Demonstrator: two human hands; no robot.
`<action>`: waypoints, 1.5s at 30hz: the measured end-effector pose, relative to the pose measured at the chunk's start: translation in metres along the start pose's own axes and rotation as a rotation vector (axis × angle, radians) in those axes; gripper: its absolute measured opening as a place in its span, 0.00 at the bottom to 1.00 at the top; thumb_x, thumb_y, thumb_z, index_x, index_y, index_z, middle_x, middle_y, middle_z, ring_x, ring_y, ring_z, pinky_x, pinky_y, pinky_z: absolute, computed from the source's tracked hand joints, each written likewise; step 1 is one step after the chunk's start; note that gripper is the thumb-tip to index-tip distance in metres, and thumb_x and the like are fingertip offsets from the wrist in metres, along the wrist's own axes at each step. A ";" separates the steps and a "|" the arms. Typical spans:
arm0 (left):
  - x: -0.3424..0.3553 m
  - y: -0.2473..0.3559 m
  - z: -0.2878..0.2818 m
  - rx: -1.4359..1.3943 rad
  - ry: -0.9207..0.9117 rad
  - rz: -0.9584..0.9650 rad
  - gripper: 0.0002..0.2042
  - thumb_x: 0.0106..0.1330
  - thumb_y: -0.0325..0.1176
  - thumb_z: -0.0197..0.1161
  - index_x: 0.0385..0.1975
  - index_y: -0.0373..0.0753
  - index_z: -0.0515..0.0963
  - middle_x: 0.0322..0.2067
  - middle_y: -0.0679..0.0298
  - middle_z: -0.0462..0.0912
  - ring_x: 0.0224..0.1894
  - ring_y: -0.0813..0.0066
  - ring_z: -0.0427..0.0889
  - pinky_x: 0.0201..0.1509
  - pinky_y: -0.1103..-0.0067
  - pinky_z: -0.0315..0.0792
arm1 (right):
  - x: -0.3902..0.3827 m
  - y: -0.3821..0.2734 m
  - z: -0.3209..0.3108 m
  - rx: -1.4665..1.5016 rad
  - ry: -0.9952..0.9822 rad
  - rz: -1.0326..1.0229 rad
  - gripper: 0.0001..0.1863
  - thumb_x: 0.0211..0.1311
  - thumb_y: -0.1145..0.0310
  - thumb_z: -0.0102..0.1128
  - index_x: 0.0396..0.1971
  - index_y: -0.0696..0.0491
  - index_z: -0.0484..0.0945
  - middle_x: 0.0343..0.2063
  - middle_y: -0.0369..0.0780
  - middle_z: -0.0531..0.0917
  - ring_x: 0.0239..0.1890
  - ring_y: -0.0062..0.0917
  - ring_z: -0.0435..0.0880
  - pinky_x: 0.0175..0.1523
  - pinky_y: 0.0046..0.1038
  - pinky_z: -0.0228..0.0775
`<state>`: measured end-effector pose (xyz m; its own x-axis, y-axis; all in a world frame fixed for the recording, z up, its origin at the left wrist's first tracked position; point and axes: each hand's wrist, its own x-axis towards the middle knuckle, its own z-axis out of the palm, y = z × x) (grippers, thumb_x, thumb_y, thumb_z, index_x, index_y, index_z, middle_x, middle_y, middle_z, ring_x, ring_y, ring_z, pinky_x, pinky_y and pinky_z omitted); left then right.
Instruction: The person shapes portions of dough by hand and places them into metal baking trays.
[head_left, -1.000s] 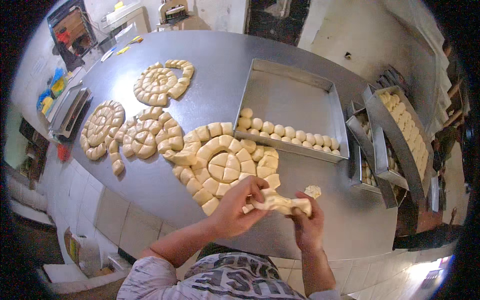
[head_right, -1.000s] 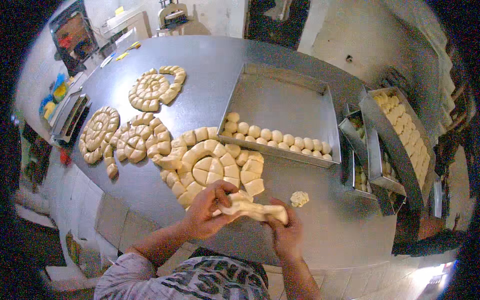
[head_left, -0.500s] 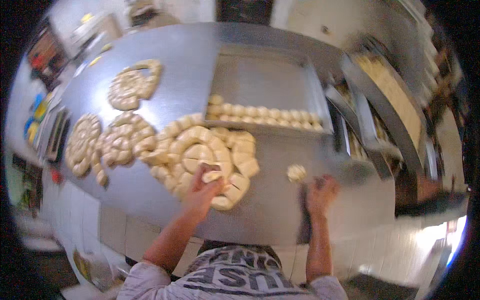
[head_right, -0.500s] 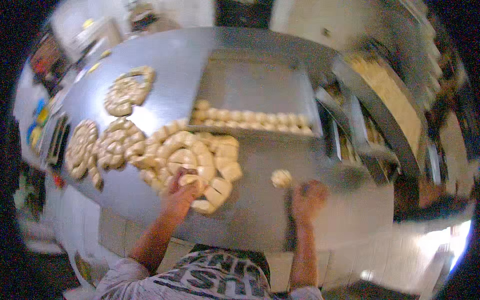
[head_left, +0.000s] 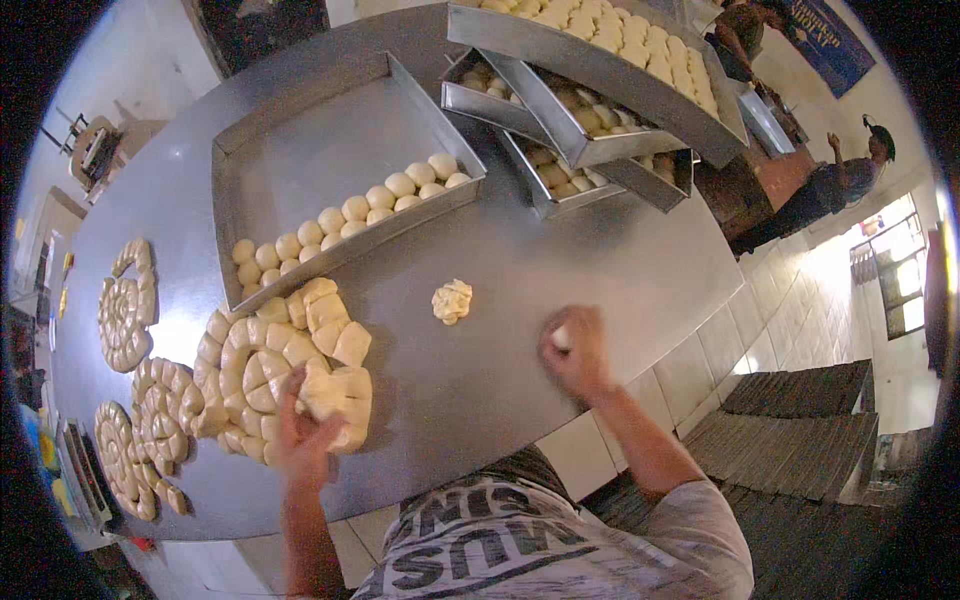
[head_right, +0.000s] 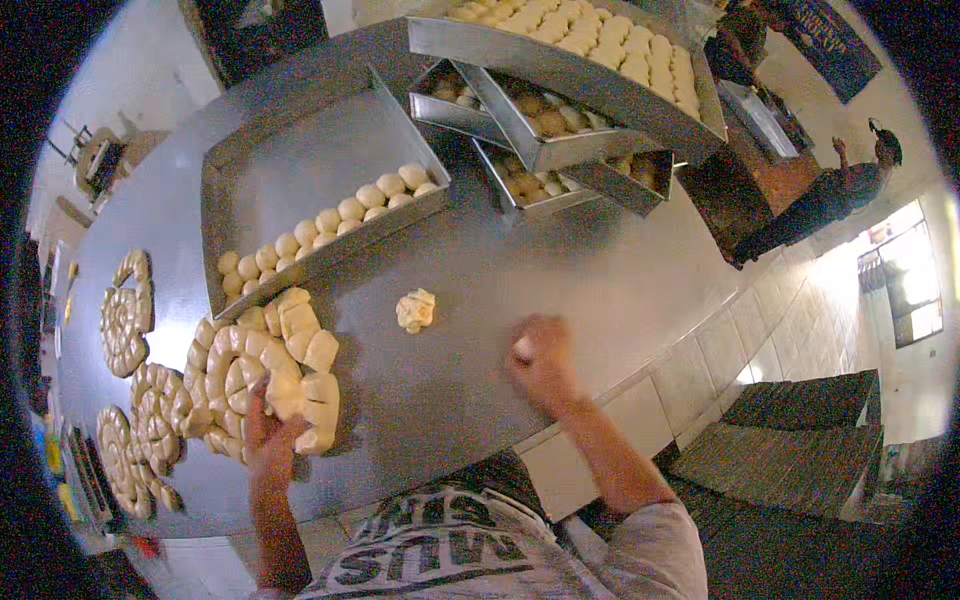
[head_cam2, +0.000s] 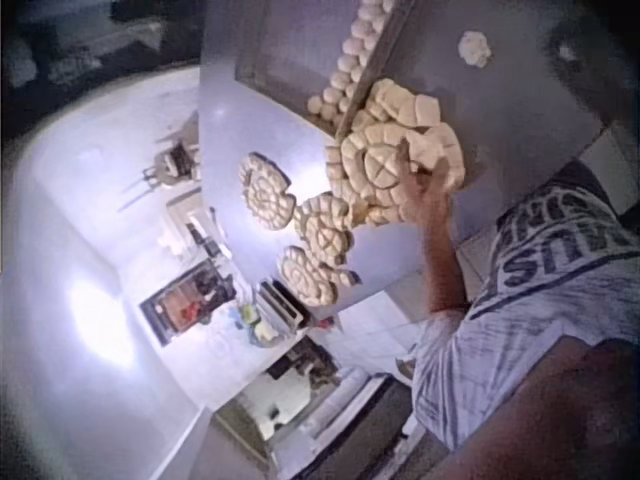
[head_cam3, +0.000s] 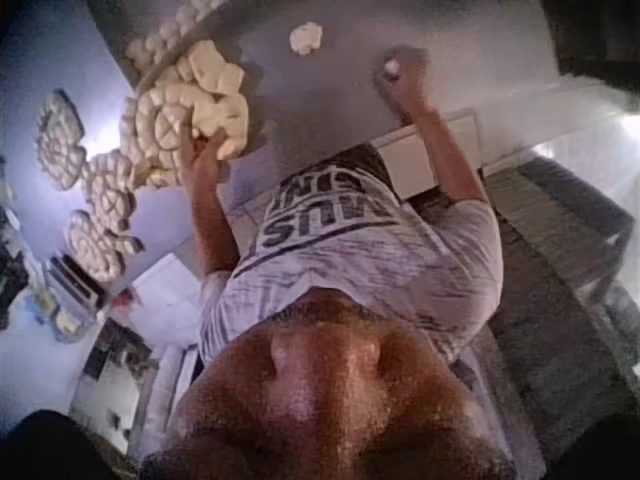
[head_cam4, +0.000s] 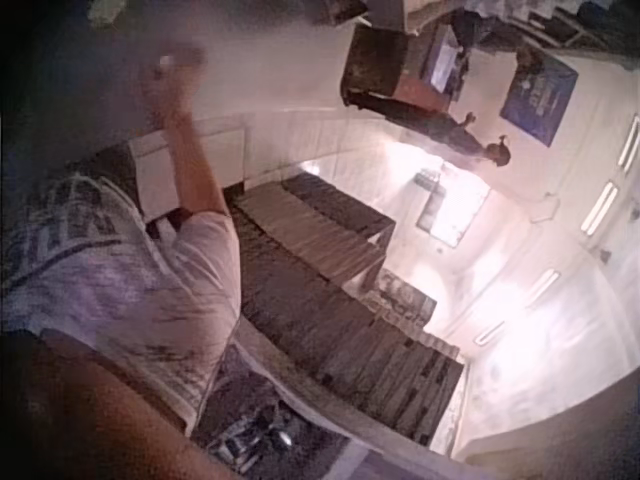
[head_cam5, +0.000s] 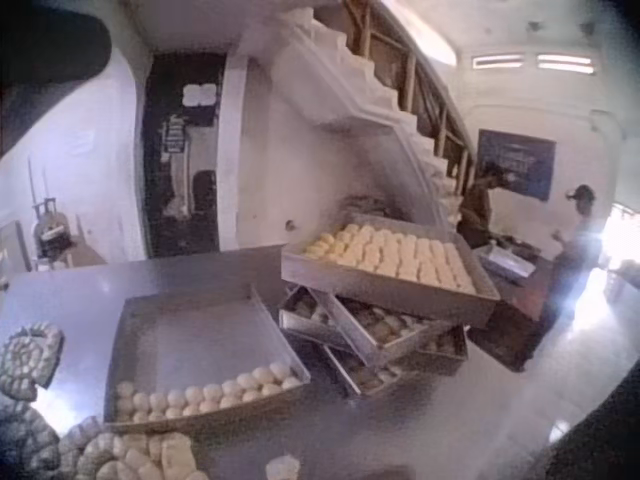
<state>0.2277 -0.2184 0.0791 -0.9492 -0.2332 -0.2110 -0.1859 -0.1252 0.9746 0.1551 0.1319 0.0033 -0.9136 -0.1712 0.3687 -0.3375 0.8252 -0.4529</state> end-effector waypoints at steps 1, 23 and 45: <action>0.003 -0.001 -0.004 0.004 0.009 -0.036 0.21 0.56 0.20 0.55 0.51 0.37 0.62 0.49 0.60 0.70 0.46 0.71 0.72 0.51 0.72 0.70 | 0.011 0.025 -0.014 -0.242 -0.074 0.154 0.10 0.45 0.68 0.60 0.24 0.55 0.70 0.27 0.44 0.74 0.36 0.40 0.71 0.44 0.39 0.61; -0.019 0.002 -0.078 -0.093 0.477 0.103 0.10 0.57 0.26 0.62 0.29 0.43 0.65 0.25 0.73 0.71 0.27 0.86 0.70 0.29 0.84 0.67 | 0.086 -0.003 -0.043 0.854 -0.102 0.603 0.16 0.54 0.73 0.53 0.45 0.56 0.71 0.43 0.40 0.73 0.47 0.26 0.72 0.50 0.31 0.65; -0.026 -0.010 -0.143 0.530 -0.021 0.485 0.17 0.58 0.29 0.57 0.49 0.39 0.72 0.41 0.56 0.77 0.44 0.58 0.76 0.51 0.70 0.67 | 0.051 -0.218 0.066 0.771 -0.509 0.226 0.17 0.58 0.73 0.46 0.48 0.57 0.71 0.43 0.40 0.77 0.41 0.26 0.76 0.48 0.26 0.68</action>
<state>0.2900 -0.3487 0.0641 -0.9598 -0.1245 0.2514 0.1651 0.4738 0.8650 0.1676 -0.0920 0.0675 -0.9032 -0.4152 -0.1092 -0.0306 0.3160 -0.9483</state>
